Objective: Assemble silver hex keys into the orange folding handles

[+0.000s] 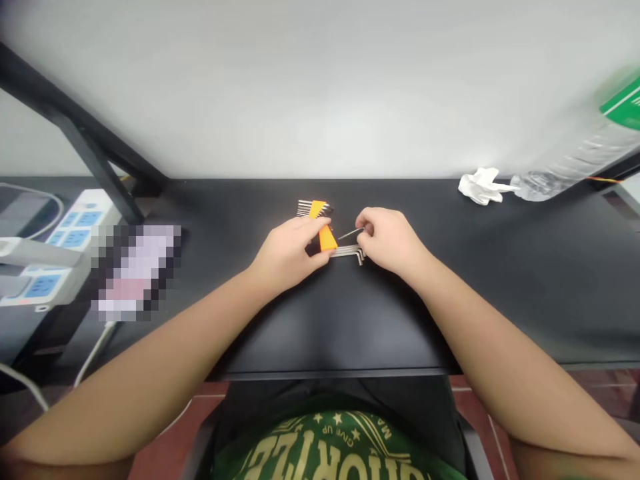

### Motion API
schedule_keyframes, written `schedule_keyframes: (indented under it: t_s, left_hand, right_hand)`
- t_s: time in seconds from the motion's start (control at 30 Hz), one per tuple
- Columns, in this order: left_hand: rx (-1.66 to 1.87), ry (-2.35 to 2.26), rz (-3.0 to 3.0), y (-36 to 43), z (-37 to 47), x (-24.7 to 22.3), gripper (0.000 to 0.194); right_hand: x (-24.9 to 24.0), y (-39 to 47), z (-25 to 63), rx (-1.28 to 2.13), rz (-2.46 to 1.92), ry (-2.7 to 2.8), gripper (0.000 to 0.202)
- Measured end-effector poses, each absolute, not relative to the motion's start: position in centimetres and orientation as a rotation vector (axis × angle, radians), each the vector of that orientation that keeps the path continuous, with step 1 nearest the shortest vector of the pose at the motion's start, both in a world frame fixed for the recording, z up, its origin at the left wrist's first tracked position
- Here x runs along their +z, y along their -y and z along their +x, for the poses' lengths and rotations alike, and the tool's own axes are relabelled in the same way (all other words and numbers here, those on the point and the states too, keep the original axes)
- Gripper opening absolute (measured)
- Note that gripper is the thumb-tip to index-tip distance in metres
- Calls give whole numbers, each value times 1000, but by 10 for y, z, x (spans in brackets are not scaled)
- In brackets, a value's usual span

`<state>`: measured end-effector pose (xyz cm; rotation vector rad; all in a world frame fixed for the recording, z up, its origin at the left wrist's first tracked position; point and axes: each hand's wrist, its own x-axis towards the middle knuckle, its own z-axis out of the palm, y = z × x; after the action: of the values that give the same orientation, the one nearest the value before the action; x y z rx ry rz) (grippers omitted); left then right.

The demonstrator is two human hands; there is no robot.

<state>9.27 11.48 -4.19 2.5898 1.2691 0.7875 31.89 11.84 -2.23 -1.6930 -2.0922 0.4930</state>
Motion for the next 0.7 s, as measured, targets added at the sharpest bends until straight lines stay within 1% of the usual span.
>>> schedule_keyframes:
  t_s: [0.17,0.43,0.57,0.63,0.7]
  left_hand:
    - [791,-1296,2515,-118,88,-42,47]
    - [779,-1286,2492,-116,89,-41,46]
    - [796,-1227,2513,-115,90,-41,48]
    - [818,-1177,2545,-114,91,-42,47]
    - [814,-1131,2588,-111,94,-41,44]
  right_hand:
    - [-19,-115,326,434,-1637,2381,16]
    - [-17,-110,331,567,-1500,2481,8]
    - [-16,-110,327,545,-1467,2303,8]
    - [-14,-109,321,675,-1446,2125,7]
    - [-13,-106,313,878,-1407,1954,8]
